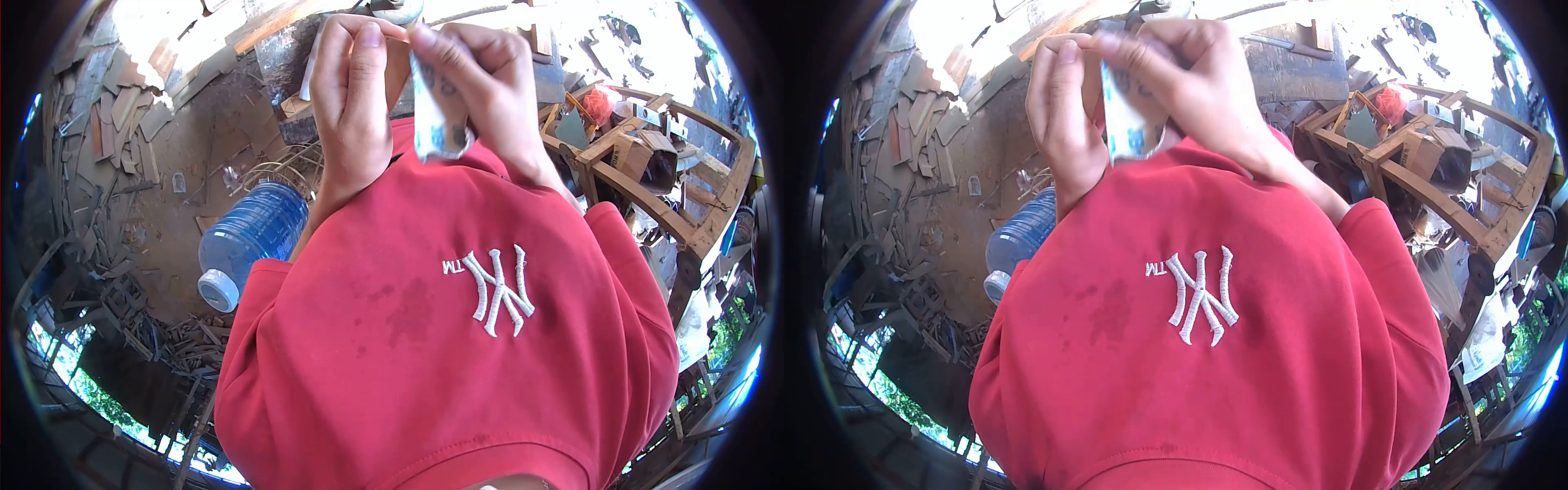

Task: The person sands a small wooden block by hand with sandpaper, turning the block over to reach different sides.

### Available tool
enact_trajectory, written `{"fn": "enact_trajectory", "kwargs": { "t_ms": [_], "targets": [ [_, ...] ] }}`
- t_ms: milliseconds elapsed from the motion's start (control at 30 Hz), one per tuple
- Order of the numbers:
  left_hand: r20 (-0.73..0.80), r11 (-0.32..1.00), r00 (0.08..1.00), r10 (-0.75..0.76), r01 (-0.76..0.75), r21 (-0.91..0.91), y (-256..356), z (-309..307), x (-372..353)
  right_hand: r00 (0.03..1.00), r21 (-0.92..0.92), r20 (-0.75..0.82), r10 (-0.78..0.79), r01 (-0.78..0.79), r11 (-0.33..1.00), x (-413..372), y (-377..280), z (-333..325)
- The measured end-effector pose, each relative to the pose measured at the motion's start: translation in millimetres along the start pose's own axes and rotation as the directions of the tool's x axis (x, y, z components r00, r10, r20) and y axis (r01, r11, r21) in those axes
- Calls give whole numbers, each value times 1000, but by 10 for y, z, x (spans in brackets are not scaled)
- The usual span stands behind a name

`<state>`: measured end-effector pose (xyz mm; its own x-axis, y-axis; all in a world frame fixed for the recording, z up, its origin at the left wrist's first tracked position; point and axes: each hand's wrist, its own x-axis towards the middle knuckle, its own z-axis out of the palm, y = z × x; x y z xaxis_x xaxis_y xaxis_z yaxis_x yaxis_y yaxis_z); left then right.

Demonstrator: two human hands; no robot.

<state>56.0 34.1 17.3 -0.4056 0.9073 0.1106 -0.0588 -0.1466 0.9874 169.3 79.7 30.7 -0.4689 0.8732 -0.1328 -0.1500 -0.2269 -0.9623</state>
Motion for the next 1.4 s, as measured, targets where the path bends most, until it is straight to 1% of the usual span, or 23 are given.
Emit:
{"fn": "enact_trajectory", "kwargs": {
  "t_ms": [100, 133, 233, 300, 333, 367, 467, 600, 700, 767, 833, 867, 900, 967, 1000, 1033, 1100, 1133, 1167, 1233, 1267, 1300, 1400],
  "targets": [
    [14, 988, 994, 109, -110, 111, -5, -1, -4, 1000, -8, 4, -7, 7, 1000, 6, 72, -22],
    [24, 990, 994, 104, -105, 98, 0, -2, 0, 999, -84, -20, -30, 28, 996, -12, 75, -29],
    [39, 994, 995, 87, -89, 57, 20, -12, -9, 1000, -24, -1, -29, 29, 999, -28, 74, -36],
    [17, 995, 998, 67, -68, 69, 39, -16, -4, 995, -58, 58, -83, 86, 995, -130, 94, 71],
    [10, 996, 998, 57, -57, 74, 47, -17, -2, 988, -151, 103, -119, 134, 980, -145, 189, 79],
    [14, 999, 1000, 25, -26, 42, 54, -24, -6, 988, -130, 108, -113, 127, 983, -148, 152, 84],
    [17, 998, 999, -29, 30, -63, 52, -16, -31, 993, -168, 1, -120, 118, 979, -43, 57, 22],
    [-5, 999, 1000, 14, -14, -52, 36, -35, -30, 979, -131, 138, -150, 168, 977, -165, 214, 132],
    [-16, 991, 998, -68, 66, -113, 17, -43, -50, 993, -111, 69, -93, 100, 989, -118, 137, 97],
    [6, 998, 1000, 17, -16, -60, 23, -53, -35, 987, -114, 11, -162, 162, 980, -31, 120, 68],
    [38, 996, 995, 91, -91, -1, 30, -78, -25, 991, -40, 84, -100, 104, 994, -161, 114, 170],
    [-18, 991, 993, 119, -117, 69, 11, -62, -5, 974, -149, 187, -128, 156, 976, -181, 223, 137],
    [-20, 997, 996, 83, -83, 10, 9, -57, -6, 964, -182, 210, -166, 205, 962, -166, 244, 127],
    [-22, 994, 1000, 9, -12, -108, 9, -48, -24, 991, -74, 100, -94, 101, 992, -113, 159, 138],
    [-25, 986, 999, -27, 22, -165, 14, -51, -34, 994, -77, 28, -107, 108, 991, -40, 142, 108],
    [-23, 991, 1000, -17, 14, -131, 21, -63, -33, 992, -122, 10, -124, 124, 985, -17, 152, 114],
    [-8, 998, 1000, -2, 1, -58, 39, -101, -30, 990, -63, 134, -39, 47, 997, -140, 85, 180],
    [-36, 994, 996, 83, -80, 72, 16, -94, -4, 974, -113, 167, -154, 174, 978, -171, 274, 202],
    [-48, 1000, 999, 26, -25, 4, 27, -79, -7, 965, -177, 224, -136, 178, 968, -148, 301, 147],
    [-61, 987, 993, -97, 88, -138, 63, -39, -35, 986, -77, 158, -61, 74, 994, -74, 247, 129],
    [-36, 970, 986, -163, 153, -191, 61, -51, -20, 993, -28, 67, -100, 102, 994, -18, 197, 128],
    [-33, 957, 980, -194, 182, -227, 60, -43, -26, 988, -93, 18, -154, 155, 983, 31, 188, 101],
    [-6, 889, 952, -307, 285, -359, 42, -21, -40, 989, -103, -19, -148, 145, 984, 33, 268, 93]
  ]
}}
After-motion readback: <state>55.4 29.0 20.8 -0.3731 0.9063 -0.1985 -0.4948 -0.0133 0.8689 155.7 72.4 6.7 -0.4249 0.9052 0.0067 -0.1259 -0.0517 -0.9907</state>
